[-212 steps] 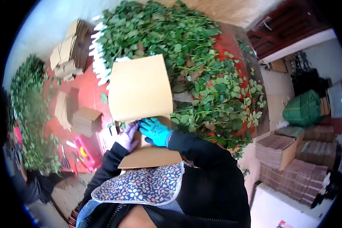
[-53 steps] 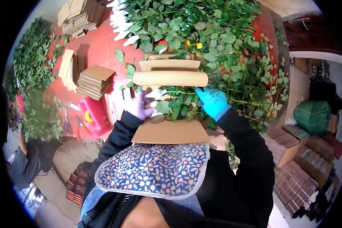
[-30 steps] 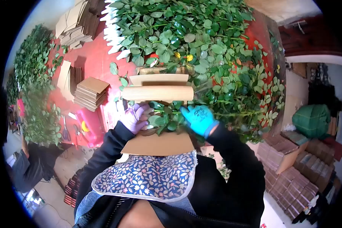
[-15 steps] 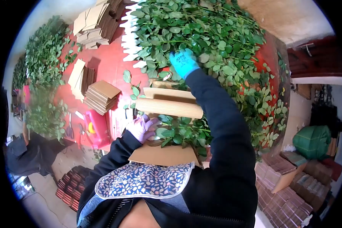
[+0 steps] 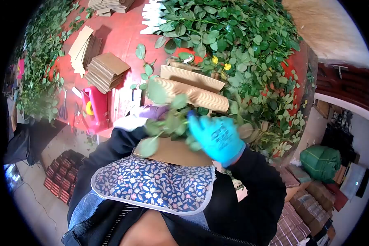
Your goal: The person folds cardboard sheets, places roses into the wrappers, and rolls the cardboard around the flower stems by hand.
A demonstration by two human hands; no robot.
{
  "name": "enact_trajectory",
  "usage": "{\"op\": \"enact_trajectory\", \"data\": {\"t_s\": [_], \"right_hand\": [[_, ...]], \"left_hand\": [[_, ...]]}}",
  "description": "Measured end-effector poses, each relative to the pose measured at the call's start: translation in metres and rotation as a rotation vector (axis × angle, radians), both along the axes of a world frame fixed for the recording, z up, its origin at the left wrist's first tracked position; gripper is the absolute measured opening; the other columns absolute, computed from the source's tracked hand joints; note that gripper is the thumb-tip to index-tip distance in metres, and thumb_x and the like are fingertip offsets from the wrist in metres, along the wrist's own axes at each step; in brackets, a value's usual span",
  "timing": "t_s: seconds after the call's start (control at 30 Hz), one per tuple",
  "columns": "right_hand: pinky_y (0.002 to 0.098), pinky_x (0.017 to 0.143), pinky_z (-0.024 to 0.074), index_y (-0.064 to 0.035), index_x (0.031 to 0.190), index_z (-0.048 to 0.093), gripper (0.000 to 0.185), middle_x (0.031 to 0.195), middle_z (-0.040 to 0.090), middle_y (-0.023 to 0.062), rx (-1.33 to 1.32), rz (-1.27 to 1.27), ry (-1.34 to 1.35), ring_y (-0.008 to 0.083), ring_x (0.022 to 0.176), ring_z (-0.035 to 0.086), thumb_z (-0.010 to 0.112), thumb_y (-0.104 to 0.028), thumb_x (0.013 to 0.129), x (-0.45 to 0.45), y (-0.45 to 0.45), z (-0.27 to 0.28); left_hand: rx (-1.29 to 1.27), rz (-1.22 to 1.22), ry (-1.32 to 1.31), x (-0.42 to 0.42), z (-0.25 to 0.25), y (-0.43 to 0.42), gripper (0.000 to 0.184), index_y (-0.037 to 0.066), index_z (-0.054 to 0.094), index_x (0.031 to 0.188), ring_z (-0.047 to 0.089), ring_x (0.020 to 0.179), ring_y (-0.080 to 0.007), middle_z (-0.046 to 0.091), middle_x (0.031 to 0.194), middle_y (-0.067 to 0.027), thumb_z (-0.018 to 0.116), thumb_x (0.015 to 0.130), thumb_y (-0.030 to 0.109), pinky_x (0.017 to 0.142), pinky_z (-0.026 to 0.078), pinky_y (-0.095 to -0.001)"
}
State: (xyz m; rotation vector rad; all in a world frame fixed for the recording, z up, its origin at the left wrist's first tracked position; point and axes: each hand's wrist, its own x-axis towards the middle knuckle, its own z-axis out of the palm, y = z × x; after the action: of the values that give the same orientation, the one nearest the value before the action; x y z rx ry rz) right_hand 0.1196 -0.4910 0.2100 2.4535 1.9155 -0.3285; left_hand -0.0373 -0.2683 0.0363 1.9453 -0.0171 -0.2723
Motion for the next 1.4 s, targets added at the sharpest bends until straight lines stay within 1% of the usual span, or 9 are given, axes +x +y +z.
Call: {"op": "enact_trajectory", "data": {"t_s": [0.1,0.43,0.57,0.73,0.83,1.0,1.13,1.23,1.4], "right_hand": [[0.0376,0.054,0.0496,-0.0098,0.124,0.059,0.045,0.077,0.058,0.0049,-0.024,-0.118,-0.054,0.0201,0.06,0.061,0.06,-0.018,0.079,0.013,-0.043,-0.075],[0.0401,0.057,0.0528,-0.0143,0.113,0.065,0.029,0.084,0.067,0.0072,-0.074,-0.168,-0.116,0.0272,0.069,0.066,0.063,-0.017,0.084,0.018,-0.049,-0.129],[0.0399,0.057,0.0512,-0.013,0.114,0.063,0.03,0.082,0.067,0.0067,0.053,-0.056,-0.005,0.0279,0.067,0.065,0.063,-0.018,0.084,0.023,-0.051,-0.096],[0.0425,0.054,0.0466,-0.0094,0.115,0.064,0.036,0.075,0.065,0.0089,0.1,-0.184,0.25,0.0287,0.061,0.061,0.069,-0.009,0.08,0.051,0.017,0.069],[0.0425,0.068,0.0472,-0.0068,0.111,0.063,0.027,0.087,0.065,0.0149,0.481,-0.161,-0.024,0.0324,0.08,0.062,0.065,-0.017,0.085,0.129,0.084,0.009],[0.0479,0.079,0.0495,-0.0109,0.121,0.058,0.041,0.104,0.067,0.0128,0.166,-0.249,-0.364,0.0347,0.094,0.063,0.065,-0.031,0.085,0.25,0.136,-0.149],[0.047,0.073,0.0476,-0.012,0.093,0.062,0.015,0.09,0.064,0.0134,0.065,-0.169,-0.385,0.0329,0.083,0.063,0.064,-0.025,0.086,0.23,0.13,-0.115],[0.0466,0.076,0.0464,-0.0128,0.089,0.062,0.013,0.085,0.062,0.0103,0.202,-0.112,-0.276,0.0312,0.084,0.062,0.067,-0.018,0.078,0.2,0.119,-0.088],[0.041,0.059,0.0467,-0.0118,0.095,0.062,0.019,0.078,0.058,0.0061,0.266,0.218,-0.024,0.0256,0.073,0.06,0.065,-0.019,0.078,0.071,0.107,0.016]], "left_hand": [[0.439,-0.039,-0.008,0.019,0.049,-0.002,0.042,0.013,0.059,0.122,0.066,0.084,-0.031,0.065,0.09,-0.0126,0.066,0.08,0.015,0.071,0.054,-0.0411],[0.544,-0.097,-0.225,0.025,0.035,0.002,0.047,0.013,0.062,0.123,0.063,0.102,-0.0271,0.052,0.139,-0.0075,0.069,0.077,0.017,0.082,0.054,-0.0382],[0.577,-0.163,-0.261,0.032,0.03,-0.002,0.048,0.011,0.063,0.116,0.062,0.103,-0.0269,0.053,0.138,-0.0071,0.073,0.07,0.018,0.082,0.055,-0.0366],[0.377,-0.059,-0.011,0.023,0.051,-0.002,0.042,0.008,0.062,0.116,0.065,0.082,-0.0214,0.059,0.126,-0.0074,0.067,0.074,0.007,0.066,0.055,-0.0331],[0.248,-0.051,0.23,0.032,0.07,-0.006,0.039,0.008,0.061,0.119,0.065,0.073,-0.0172,0.061,0.121,-0.0059,0.061,0.08,0.004,0.061,0.055,-0.03],[0.013,0.19,0.217,0.024,0.059,-0.013,0.037,0.013,0.056,0.132,0.063,0.061,-0.0142,0.065,0.082,-0.0051,0.054,0.096,0.019,0.056,0.054,-0.0266],[0.413,0.082,-0.272,0.016,0.028,-0.013,0.032,0.012,0.059,0.127,0.064,0.062,-0.0167,0.066,0.084,-0.0061,0.054,0.097,0.02,0.057,0.054,-0.0286],[0.314,0.045,0.02,0.02,0.039,-0.012,0.043,0.01,0.061,0.115,0.067,0.08,-0.0248,0.056,0.135,-0.0066,0.069,0.073,0.007,0.066,0.057,-0.0351],[-0.024,0.194,0.149,0.018,0.055,-0.013,0.023,0.005,0.061,0.113,0.063,0.076,-0.0158,0.062,0.124,-0.0076,0.054,0.094,0.015,0.068,0.054,-0.0305]]}}
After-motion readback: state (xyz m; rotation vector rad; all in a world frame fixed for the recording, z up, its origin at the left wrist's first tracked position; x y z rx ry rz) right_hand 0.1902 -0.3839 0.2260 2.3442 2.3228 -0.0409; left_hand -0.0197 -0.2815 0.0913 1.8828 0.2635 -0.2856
